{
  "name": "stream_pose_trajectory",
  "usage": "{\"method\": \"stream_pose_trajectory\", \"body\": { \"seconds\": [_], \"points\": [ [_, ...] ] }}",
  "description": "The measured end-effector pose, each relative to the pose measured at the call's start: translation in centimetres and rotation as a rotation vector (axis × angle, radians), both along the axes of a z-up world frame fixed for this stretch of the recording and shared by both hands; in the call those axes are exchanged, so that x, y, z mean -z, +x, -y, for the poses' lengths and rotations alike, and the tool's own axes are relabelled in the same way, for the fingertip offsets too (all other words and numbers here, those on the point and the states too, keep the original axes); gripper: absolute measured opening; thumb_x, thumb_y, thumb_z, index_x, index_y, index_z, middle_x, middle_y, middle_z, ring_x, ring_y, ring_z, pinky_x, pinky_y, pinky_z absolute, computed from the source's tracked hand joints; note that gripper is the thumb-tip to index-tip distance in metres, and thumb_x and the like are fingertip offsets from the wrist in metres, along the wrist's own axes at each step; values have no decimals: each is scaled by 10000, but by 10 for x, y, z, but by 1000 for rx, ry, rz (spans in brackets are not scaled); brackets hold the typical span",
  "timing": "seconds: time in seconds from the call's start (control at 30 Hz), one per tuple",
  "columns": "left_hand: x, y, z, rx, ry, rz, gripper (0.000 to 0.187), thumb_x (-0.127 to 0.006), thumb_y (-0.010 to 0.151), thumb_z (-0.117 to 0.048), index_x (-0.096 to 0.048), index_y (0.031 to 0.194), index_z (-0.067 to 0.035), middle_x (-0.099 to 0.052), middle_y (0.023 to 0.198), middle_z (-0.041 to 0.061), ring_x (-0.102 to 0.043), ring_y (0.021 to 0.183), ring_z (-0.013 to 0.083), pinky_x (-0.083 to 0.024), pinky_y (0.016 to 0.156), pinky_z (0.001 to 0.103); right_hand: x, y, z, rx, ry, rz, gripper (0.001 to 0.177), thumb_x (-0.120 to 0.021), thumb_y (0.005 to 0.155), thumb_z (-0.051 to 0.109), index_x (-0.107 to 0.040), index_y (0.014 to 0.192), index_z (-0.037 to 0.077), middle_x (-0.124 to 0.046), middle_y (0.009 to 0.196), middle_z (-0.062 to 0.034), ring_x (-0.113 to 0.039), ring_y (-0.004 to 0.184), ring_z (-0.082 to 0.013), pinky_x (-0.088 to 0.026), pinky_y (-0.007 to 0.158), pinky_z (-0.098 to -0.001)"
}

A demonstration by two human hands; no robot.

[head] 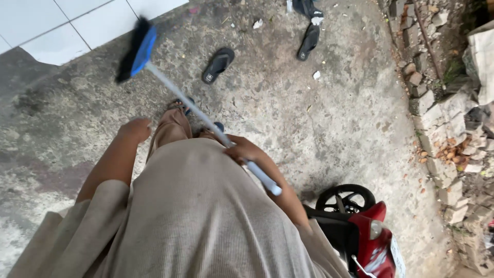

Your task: Sweeping tiled and concrete floors with a broom.

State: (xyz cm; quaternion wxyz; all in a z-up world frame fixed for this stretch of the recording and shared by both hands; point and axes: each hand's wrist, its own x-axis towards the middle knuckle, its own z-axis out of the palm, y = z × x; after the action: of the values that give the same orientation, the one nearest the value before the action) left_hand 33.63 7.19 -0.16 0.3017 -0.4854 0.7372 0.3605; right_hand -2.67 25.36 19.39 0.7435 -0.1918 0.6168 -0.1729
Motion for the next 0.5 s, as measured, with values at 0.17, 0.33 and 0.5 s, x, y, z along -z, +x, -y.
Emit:
{"method": "stream_pose_trajectory", "body": {
  "seconds": [0.17,0.33,0.5],
  "points": [
    [-17,-62,-8,57,-127,-174,358,-504,1053,-330,-676,1334,-189,-666,1359,136,-649,1219,360,-541,1020,497,61,-35,24,-306,31,-96,686,-710,919,144,-434,1546,115,-575,608,17,-491,440,-74,-411,378,-251],
    [-34,-61,-52,24,-133,-353,372,-525,960,-288,-661,1285,-168,-644,1338,131,-661,1124,368,-549,922,515,191,-203,11,70,152,-23,648,-735,956,174,-442,1494,-38,-476,591,9,-437,408,-102,-369,337,-279],
    [13,23,-94,85,1,-2,385,-462,1070,-360,-700,1309,-176,-713,1327,145,-697,1185,336,-556,1027,477,285,-164,-6,-31,-417,-1060,740,-804,799,127,-456,1434,-21,-653,730,-124,-662,549,-238,-529,472,-382]
  ]
}}
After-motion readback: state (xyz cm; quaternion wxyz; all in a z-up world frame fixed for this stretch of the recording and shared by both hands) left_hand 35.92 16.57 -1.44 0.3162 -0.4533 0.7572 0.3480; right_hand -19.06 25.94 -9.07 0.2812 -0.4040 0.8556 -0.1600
